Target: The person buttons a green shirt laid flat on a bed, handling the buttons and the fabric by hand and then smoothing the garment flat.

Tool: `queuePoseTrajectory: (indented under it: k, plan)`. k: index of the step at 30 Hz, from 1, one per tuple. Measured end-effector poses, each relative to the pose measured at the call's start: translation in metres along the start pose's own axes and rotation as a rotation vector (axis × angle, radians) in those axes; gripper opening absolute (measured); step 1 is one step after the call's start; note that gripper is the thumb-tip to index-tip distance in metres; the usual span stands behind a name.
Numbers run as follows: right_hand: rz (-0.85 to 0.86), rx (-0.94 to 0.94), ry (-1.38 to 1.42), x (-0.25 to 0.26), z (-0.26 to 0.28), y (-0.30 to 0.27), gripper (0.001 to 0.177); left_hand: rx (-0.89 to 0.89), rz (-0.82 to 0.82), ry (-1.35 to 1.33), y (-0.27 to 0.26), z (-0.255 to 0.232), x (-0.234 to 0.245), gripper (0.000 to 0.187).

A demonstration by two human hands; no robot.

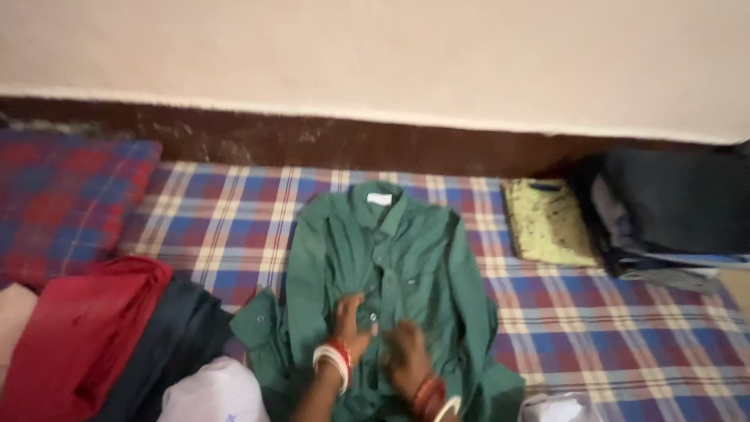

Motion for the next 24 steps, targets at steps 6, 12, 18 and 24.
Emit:
queuePoseTrajectory:
  k: [6, 12, 18, 24]
  plan:
    - [0.258, -0.193, -0.086, 0.005, 0.100, -0.027, 0.063, 0.188, 0.295, 0.364, -0.094, -0.060, 0.027, 0.071]
    - [0.405, -0.478, -0.334, 0.036, 0.131, -0.042, 0.081, 0.085, 0.456, 0.644, -0.134, -0.100, 0.055, 0.093]
    - [0.436, -0.549, -0.428, 0.042, 0.105, -0.058, 0.083, 0.054, 0.449, 0.698, -0.140, -0.096, 0.052, 0.081]
    - [0.569, -0.439, -0.235, 0.034, 0.109, -0.072, 0.075, 0.245, 0.569, 0.531, -0.154, -0.091, 0.060, 0.048]
Point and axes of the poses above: each hand's wrist, its own y-axis towards the middle knuckle, its own x-axis out of the back of the hand, z = x × y, the point moved 4 cm from there along y, towards the middle knuckle, and after that the axes turned 13 degrees about y, right-handed, at the moved point
